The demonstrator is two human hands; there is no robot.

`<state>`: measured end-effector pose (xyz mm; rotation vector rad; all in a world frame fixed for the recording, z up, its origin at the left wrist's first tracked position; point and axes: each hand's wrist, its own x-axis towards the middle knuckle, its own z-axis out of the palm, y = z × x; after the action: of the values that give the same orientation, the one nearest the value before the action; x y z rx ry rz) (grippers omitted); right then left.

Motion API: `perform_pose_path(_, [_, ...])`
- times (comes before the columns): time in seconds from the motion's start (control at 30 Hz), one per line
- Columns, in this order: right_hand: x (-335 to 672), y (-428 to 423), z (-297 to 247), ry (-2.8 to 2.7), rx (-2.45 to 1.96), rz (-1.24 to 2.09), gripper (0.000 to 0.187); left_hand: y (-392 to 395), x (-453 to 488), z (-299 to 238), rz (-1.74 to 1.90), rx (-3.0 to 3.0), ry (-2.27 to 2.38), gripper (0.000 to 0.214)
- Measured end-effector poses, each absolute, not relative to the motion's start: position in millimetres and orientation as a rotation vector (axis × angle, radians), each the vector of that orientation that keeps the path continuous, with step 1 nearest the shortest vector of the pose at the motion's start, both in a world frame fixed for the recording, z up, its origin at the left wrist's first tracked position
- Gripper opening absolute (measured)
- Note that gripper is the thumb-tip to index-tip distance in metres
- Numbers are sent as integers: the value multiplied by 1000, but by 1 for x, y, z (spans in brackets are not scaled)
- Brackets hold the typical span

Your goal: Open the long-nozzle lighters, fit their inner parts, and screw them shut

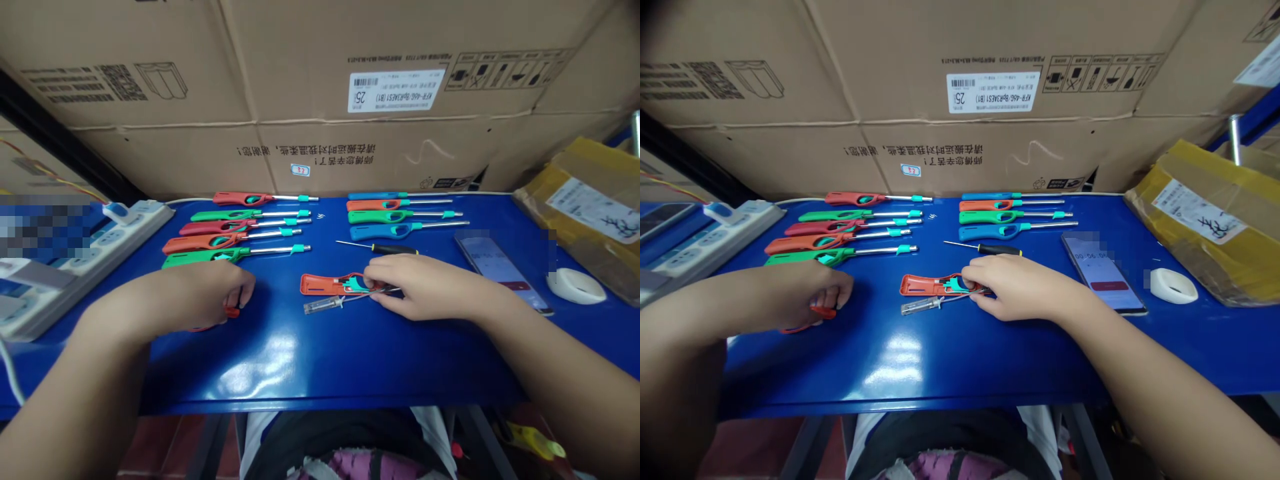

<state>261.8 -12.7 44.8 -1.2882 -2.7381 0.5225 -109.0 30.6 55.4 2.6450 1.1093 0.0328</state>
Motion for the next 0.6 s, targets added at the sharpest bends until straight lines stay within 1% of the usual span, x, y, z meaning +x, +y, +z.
perform_pose_path(0.03, [261,-12,45,-2738,-1286,519,4,30,-104,59,-147,2594,1072,22])
perform_pose_path(0.07, [261,-12,45,-2740,-1281,512,4,29,-98,63,-240,2552,1040,28])
perform_pose_path(0.1, [260,-12,46,-2743,-1274,501,4,27,-91,68,-297,2516,1006,33])
perform_pose_path(0.13, [259,-11,46,-2745,-1270,489,4,26,-82,71,-308,2501,941,33])
perform_pose_path(0.2, [257,-11,45,-2750,-1264,468,6,20,-64,75,-257,2483,822,28])
perform_pose_path(0.3, [255,-11,43,-2763,-1274,413,9,8,-39,71,-100,2432,625,26])
perform_pose_path(0.37, [254,-11,41,-2764,-1282,341,13,2,-26,64,-53,2406,508,18])
perform_pose_path(0.47, [252,-11,35,-2744,-1231,245,13,-1,-15,48,69,2441,461,4])
perform_pose_path(0.53, [250,-10,31,-2718,-1175,217,11,-1,-11,36,214,2514,452,8])
perform_pose_path(0.6, [248,-9,26,-2694,-1130,197,16,-1,-8,25,332,2553,425,13])
